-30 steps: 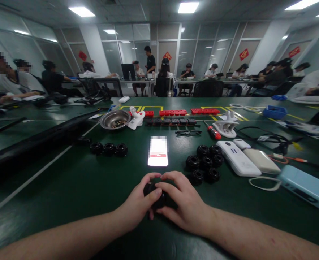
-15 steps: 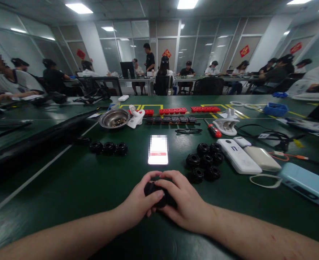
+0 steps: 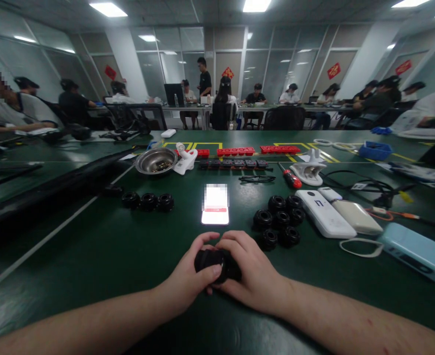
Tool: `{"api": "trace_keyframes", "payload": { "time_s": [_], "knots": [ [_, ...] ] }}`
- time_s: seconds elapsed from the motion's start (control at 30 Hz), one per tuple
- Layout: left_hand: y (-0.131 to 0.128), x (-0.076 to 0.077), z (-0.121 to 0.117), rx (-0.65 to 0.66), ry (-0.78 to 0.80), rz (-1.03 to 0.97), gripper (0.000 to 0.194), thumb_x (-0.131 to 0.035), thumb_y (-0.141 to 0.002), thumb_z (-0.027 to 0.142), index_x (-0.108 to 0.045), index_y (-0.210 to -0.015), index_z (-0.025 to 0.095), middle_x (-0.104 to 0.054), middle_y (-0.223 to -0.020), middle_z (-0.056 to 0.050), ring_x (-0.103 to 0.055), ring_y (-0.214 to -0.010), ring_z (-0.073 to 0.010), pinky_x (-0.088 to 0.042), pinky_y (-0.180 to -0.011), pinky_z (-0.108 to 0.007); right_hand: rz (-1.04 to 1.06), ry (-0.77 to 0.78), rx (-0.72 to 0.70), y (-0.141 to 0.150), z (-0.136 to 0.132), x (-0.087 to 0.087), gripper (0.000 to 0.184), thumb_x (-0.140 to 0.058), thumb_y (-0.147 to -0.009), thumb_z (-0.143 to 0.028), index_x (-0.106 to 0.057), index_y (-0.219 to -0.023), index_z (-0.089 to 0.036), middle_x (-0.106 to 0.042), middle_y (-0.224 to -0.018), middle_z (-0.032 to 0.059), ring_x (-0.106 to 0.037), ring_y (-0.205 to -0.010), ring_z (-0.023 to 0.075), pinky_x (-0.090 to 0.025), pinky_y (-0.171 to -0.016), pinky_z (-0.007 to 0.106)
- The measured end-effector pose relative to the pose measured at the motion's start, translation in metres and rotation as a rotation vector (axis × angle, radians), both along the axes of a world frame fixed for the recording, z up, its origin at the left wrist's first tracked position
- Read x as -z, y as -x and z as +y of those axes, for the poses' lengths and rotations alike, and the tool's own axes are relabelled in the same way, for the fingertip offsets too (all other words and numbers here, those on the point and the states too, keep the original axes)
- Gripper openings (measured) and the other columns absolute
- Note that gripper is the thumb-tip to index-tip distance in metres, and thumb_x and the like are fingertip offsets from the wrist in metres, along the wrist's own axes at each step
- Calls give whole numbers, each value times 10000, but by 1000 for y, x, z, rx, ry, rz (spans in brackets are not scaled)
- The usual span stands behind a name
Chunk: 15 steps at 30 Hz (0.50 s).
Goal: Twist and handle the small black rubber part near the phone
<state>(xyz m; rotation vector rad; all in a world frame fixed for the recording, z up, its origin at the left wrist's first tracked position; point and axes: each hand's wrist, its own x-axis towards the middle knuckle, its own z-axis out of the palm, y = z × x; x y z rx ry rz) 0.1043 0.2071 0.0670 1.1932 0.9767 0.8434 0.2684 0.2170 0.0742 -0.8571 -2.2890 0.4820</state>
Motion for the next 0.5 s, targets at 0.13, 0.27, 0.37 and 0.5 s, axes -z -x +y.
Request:
{"api": "trace_keyframes", "payload": {
  "time_s": [0.13, 0.27, 0.37, 0.5],
  "knots": [
    [1, -3, -1, -56, -22, 31, 623, -630, -586, 318, -325, -1124, 240, -492, -871, -5, -524, -805, -172, -432, -710, -307, -33, 54, 35, -1, 4, -1, 497, -625, -626, -492, -481, -959, -153, -491, -924, 71, -453, -845, 217, -401, -752, 389],
    [-1, -2, 2, -50, 58, 13, 556, -560, -650, 391, -307, -1123, 243, -467, -902, -31, -540, -652, -143, -450, -519, -272, 1, 67, -48, -3, 4, -2, 392, -567, -733, -346, -457, -1065, -169, -471, -983, 77, -443, -889, 201, -401, -769, 358],
    [-3, 0, 3, -64, 107, 6, 460, -479, -709, 418, -328, -1097, 221, -473, -884, -34, -527, -570, -119, -434, -454, -258, 5, 34, -70, -3, 1, -2, 410, -543, -745, -231, -418, -1131, -171, -441, -1060, 88, -421, -953, 200, -381, -815, 357],
    [-3, -1, 0, -97, 28, 16, 434, -525, -694, 347, -361, -1074, 214, -506, -867, -18, -537, -749, -162, -451, -646, -302, -7, 40, -25, -1, 1, -3, 521, -626, -671, -351, -422, -1112, -161, -457, -1053, 88, -426, -952, 220, -370, -826, 382]
  ]
}}
